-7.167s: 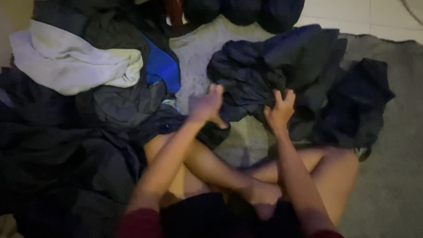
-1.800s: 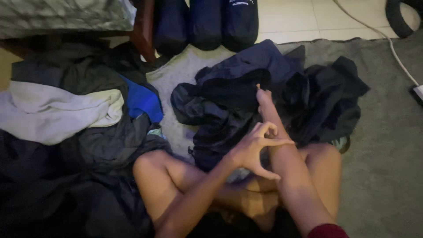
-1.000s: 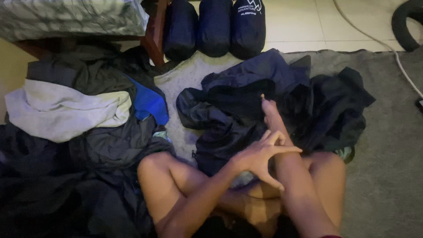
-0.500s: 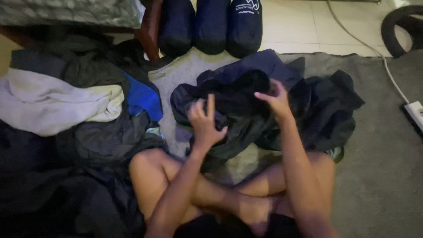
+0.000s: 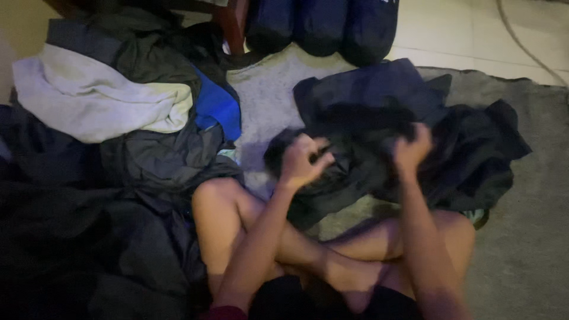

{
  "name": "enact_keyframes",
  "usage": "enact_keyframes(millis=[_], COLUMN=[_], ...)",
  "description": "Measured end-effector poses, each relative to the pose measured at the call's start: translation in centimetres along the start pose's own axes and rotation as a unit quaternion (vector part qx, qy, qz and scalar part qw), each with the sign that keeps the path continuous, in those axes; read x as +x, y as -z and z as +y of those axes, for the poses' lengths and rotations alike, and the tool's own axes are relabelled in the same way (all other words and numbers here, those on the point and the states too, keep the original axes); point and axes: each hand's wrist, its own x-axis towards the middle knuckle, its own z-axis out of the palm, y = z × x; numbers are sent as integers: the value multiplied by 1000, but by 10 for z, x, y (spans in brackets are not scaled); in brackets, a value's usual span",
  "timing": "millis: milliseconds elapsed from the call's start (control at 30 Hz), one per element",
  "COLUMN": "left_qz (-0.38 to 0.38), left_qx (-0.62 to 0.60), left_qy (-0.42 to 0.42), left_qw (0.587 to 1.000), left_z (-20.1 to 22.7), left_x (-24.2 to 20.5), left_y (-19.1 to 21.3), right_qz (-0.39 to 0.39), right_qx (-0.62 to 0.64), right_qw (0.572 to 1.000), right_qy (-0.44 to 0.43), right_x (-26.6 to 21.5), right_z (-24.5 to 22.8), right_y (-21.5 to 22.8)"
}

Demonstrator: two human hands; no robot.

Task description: The person removes a black sleeping bag from a stuff sack and unfolds it on a mat while sitting on the floor.

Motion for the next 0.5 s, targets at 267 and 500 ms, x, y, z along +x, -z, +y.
enact_keyframes(millis=[267, 500], left_qz=[-124, -125], left_qx=[-29, -165], left_qy=[284, 115], left_qw=[950, 972], left_z=[-20, 2], left_x=[10, -5], left_y=[11, -26], right_qz=[52, 1], right_qx=[72, 51], right_qw=[975, 987], right_qy=[-205, 150], right_x=[1, -27], right_z=[21, -26], right_y=[28, 25])
